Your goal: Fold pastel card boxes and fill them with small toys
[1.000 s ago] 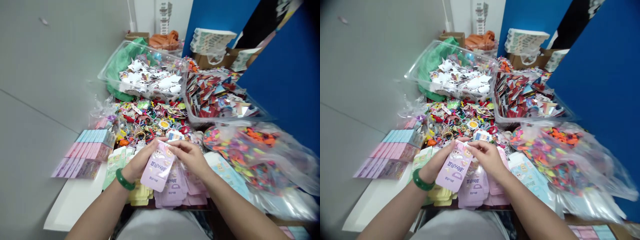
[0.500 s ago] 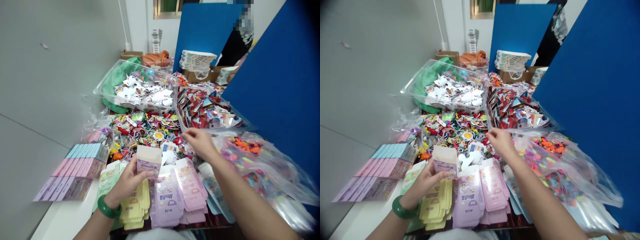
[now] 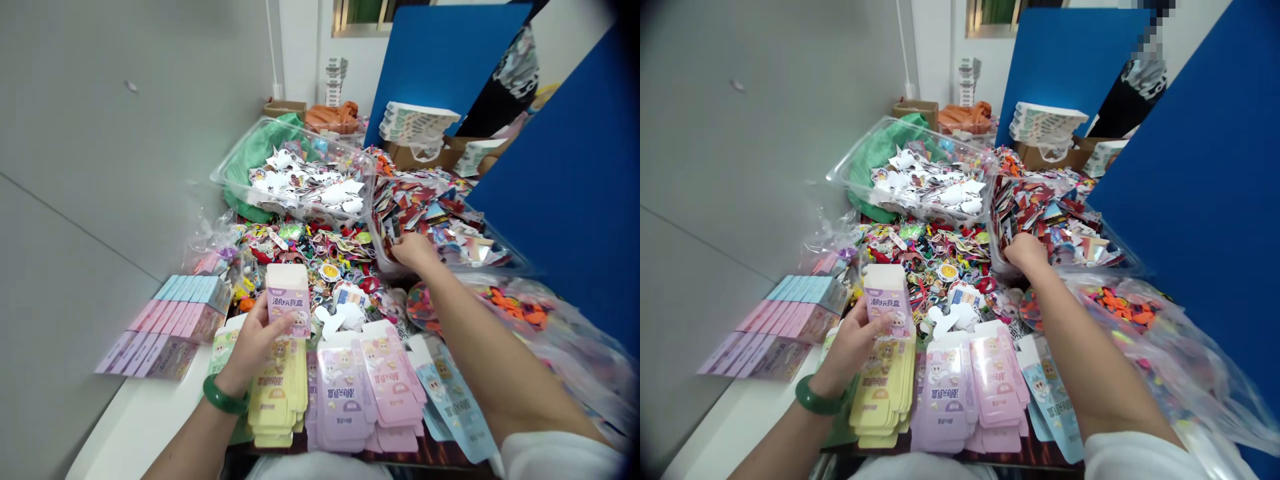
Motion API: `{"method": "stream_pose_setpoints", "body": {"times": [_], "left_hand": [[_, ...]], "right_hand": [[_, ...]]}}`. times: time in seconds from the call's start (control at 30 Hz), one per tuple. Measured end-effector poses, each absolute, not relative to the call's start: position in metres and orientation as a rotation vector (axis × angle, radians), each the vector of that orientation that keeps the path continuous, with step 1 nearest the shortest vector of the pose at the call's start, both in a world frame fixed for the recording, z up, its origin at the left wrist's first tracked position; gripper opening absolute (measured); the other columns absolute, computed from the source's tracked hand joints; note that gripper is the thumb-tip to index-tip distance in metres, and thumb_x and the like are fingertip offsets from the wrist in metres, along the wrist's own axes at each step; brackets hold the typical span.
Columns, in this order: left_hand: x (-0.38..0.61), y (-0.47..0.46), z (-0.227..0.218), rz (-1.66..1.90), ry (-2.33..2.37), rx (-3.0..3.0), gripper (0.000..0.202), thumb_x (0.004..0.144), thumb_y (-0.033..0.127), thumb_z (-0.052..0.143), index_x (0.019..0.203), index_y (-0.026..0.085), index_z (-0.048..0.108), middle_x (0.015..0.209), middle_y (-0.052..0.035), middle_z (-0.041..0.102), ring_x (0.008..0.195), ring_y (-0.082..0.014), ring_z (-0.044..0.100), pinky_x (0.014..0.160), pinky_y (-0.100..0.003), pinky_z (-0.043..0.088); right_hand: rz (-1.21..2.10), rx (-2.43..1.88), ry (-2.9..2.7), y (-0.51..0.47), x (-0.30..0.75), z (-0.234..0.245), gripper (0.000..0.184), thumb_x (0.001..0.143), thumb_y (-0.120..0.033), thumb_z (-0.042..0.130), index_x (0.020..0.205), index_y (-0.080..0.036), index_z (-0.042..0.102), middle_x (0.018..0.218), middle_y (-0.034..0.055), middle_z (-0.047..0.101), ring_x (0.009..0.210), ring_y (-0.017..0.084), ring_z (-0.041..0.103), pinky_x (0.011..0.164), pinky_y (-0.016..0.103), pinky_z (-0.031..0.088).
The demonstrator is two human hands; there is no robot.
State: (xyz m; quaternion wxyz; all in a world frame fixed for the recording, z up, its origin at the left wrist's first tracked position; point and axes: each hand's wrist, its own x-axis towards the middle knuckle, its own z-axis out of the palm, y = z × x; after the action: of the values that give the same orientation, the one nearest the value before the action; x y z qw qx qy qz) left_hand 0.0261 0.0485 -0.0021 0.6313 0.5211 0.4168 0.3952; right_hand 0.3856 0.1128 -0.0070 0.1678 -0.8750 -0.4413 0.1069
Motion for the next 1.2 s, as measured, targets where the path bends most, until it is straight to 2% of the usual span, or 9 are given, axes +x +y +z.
{"method": "stream_pose_setpoints", "body": {"times": [0.07,0.13,0.33,0.53,0.67,0.8,0.87,0.97,1.2], "left_hand": [[0.021,0.052,0.0,0.961,0.973,1.167,0.049,0.073,0.035,0.078,0.116,0.022,0.059,0.108,-0.0054,0.073,0.092,-0.021,0.069,0.079,-0.031,0.056],[0.017,0.054,0.003,0.998,0.988,1.135,0.048,0.073,0.034,0.078,0.116,0.022,0.059,0.108,-0.0052,0.073,0.091,-0.0201,0.069,0.078,-0.03,0.056],[0.014,0.055,0.006,1.014,1.001,1.101,0.047,0.074,0.033,0.078,0.116,0.022,0.06,0.105,-0.0053,0.073,0.088,-0.0188,0.07,0.077,-0.03,0.056],[0.022,0.051,0.009,0.95,0.989,1.124,0.051,0.074,0.034,0.078,0.119,0.021,0.057,0.11,-0.0057,0.073,0.094,-0.0211,0.07,0.08,-0.032,0.056],[0.031,0.049,0.012,0.861,0.983,1.186,0.055,0.076,0.035,0.075,0.124,0.022,0.051,0.117,-0.0072,0.071,0.101,-0.0232,0.068,0.083,-0.034,0.056],[0.042,0.047,0.01,0.793,0.897,1.238,0.051,0.079,0.032,0.072,0.125,0.022,0.054,0.119,-0.0072,0.069,0.104,-0.023,0.066,0.083,-0.034,0.054],[0.048,0.046,0.008,0.717,0.876,1.264,0.051,0.079,0.031,0.072,0.126,0.022,0.055,0.117,-0.0073,0.07,0.099,-0.0224,0.067,0.078,-0.033,0.055],[0.057,0.044,0.004,0.627,0.848,1.262,0.055,0.078,0.029,0.072,0.13,0.024,0.055,0.116,-0.007,0.07,0.094,-0.0221,0.068,0.073,-0.032,0.055],[0.067,0.045,-0.002,0.663,0.75,1.334,0.055,0.077,0.028,0.073,0.131,0.026,0.057,0.13,-0.0061,0.064,0.115,-0.026,0.06,0.093,-0.037,0.051]], "right_hand": [[0.227,-2.481,-1.217,0.109,0.387,-0.004,0.018,0.064,-0.017,0.063,0.078,-0.013,0.074,0.093,0.0203,0.071,0.092,0.032,0.066,0.077,0.036,0.047],[0.183,-2.442,-1.177,0.106,0.392,-0.001,0.017,0.066,-0.018,0.06,0.076,-0.014,0.073,0.092,0.0196,0.071,0.092,0.032,0.065,0.077,0.037,0.047],[0.208,-2.265,-0.952,0.098,0.422,0.01,0.012,0.066,-0.025,0.062,0.062,-0.017,0.069,0.055,0.0042,0.062,0.063,0.022,0.06,0.06,0.031,0.044],[0.358,-2.015,-0.754,0.087,0.438,0.018,0.018,0.055,-0.029,0.077,0.061,-0.015,0.067,0.047,-0.002,0.053,0.045,0.012,0.045,0.046,0.028,0.036],[0.353,-1.853,-0.636,0.08,0.44,0.029,0.018,0.06,-0.028,0.076,0.06,-0.016,0.062,0.042,-0.0045,0.045,0.042,0.01,0.037,0.044,0.029,0.031],[0.377,-1.648,-0.637,0.062,0.416,0.052,0.014,0.064,-0.023,0.073,0.072,-0.016,0.063,0.054,-0.0023,0.053,0.046,0.009,0.041,0.046,0.028,0.033],[0.444,-1.528,-0.713,0.046,0.39,0.063,0.022,0.063,-0.026,0.075,0.081,-0.018,0.066,0.063,-0.0017,0.059,0.048,0.008,0.046,0.046,0.025,0.036],[0.585,-1.34,-0.918,0.022,0.345,0.072,0.026,0.06,-0.03,0.079,0.082,-0.019,0.068,0.061,-0.002,0.059,0.046,0.008,0.048,0.042,0.023,0.035],[0.755,-1.423,-1.401,0.013,0.29,0.055,0.02,0.068,-0.039,0.071,0.073,-0.02,0.071,0.062,0.0008,0.066,0.05,0.011,0.051,0.046,0.024,0.038]]}}
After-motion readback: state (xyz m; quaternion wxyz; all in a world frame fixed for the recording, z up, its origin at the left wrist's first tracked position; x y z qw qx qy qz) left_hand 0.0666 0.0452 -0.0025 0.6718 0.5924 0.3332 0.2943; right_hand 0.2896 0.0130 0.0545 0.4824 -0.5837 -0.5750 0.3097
